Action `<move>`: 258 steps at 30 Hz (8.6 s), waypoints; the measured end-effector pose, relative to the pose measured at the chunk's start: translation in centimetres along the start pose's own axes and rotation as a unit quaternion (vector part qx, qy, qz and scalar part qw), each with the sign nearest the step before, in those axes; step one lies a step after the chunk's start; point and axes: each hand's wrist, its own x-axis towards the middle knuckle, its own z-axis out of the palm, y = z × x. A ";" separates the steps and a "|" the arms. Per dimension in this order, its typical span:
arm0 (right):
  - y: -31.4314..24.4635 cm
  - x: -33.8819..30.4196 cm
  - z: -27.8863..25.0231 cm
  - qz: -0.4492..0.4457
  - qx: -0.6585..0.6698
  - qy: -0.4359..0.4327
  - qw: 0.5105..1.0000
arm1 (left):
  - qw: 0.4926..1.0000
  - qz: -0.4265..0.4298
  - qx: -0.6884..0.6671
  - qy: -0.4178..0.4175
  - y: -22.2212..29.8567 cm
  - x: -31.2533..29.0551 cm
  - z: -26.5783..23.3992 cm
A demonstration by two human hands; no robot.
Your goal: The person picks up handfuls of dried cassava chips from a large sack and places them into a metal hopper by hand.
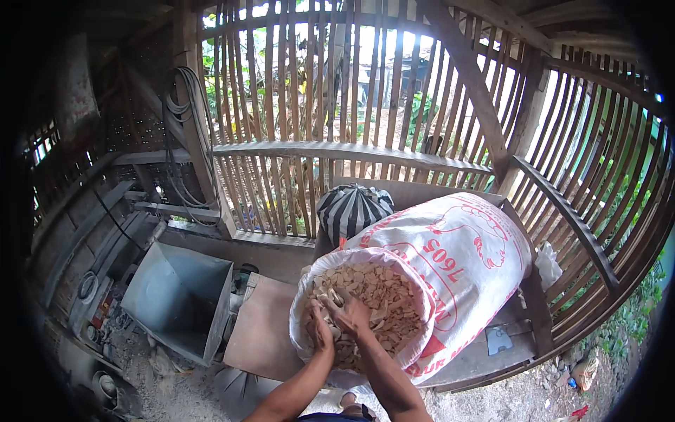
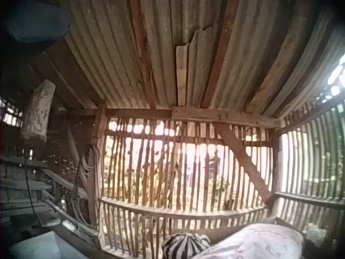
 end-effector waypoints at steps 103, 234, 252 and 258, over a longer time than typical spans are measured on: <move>-28.0 -2.1 8.6 -0.419 0.225 -0.039 0.879 | 0.980 0.187 0.052 0.046 26.8 9.5 -29.6; 5.6 -0.2 3.1 -0.016 0.384 0.081 0.919 | 0.984 0.121 0.021 -0.125 0.5 1.3 0.4; -0.3 -2.9 0.3 -0.010 0.507 0.182 0.843 | 0.974 0.186 -0.020 -0.124 7.0 -1.4 0.9; -1.7 -2.9 -1.0 -0.044 0.533 0.217 0.817 | 0.964 0.194 -0.054 -0.172 11.8 -2.3 0.9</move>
